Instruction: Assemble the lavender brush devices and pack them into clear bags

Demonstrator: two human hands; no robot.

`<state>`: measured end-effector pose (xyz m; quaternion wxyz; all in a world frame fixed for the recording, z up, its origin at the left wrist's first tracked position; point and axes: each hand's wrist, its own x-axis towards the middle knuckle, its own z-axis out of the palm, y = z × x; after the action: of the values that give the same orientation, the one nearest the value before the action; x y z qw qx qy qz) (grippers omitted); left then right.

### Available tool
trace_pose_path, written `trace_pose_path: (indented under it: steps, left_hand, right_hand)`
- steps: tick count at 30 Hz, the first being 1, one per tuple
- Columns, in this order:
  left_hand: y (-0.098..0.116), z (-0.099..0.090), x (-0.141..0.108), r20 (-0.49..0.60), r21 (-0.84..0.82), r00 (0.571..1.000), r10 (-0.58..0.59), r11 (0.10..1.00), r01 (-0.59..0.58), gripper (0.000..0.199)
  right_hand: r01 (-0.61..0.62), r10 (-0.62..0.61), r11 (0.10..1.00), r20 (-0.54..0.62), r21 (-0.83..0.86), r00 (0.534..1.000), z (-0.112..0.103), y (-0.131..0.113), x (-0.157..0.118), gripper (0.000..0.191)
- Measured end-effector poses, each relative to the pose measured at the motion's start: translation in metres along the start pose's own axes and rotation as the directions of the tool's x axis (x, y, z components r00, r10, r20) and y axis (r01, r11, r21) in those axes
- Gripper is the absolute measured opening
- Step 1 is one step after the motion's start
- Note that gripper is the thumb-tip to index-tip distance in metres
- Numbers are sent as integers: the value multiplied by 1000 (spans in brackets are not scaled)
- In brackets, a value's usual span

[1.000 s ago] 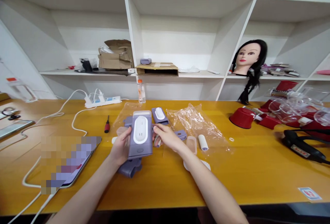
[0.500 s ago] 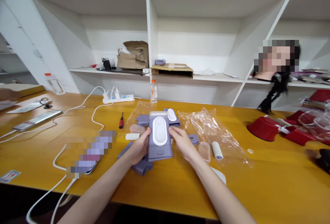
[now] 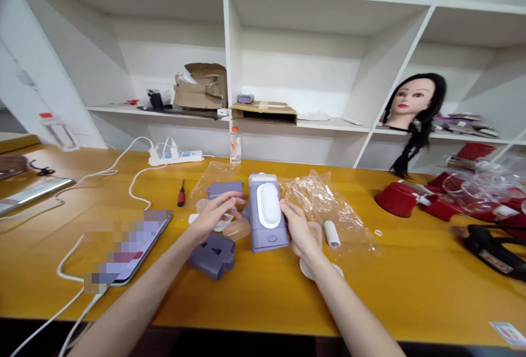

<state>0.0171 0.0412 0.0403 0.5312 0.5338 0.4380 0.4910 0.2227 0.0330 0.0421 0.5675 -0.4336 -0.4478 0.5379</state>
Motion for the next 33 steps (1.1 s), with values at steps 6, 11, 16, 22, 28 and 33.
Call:
trace_pose_path:
  steps: [6,11,16,22,28,33]
  left_hand:
    - [-11,-15,7,-68,38,996,49,998,-46,34]
    - [-10,-3,-1,44,30,999,11,999,-13,39]
    - [-16,18,-17,254,-49,963,-85,994,101,57]
    - [-15,23,-29,302,-300,944,-134,926,228,69]
    - [-8,19,-34,327,-209,906,-268,915,346,65]
    - [-8,25,-37,372,-165,887,-273,921,353,61]
  right_hand:
    - [66,-68,998,-152,-15,986,-25,-15,1,27]
    - [72,-74,997,-49,-26,996,-10,-5,-3,23]
    - [-20,21,999,32,-26,999,19,11,-13,31]
    - [175,-124,884,144,-434,982,2,0,-18,37]
    - [-64,-225,350,-150,-935,963,-107,-25,-17,33]
    - [-218,-160,207,-253,-954,954,-154,-14,-13,39]
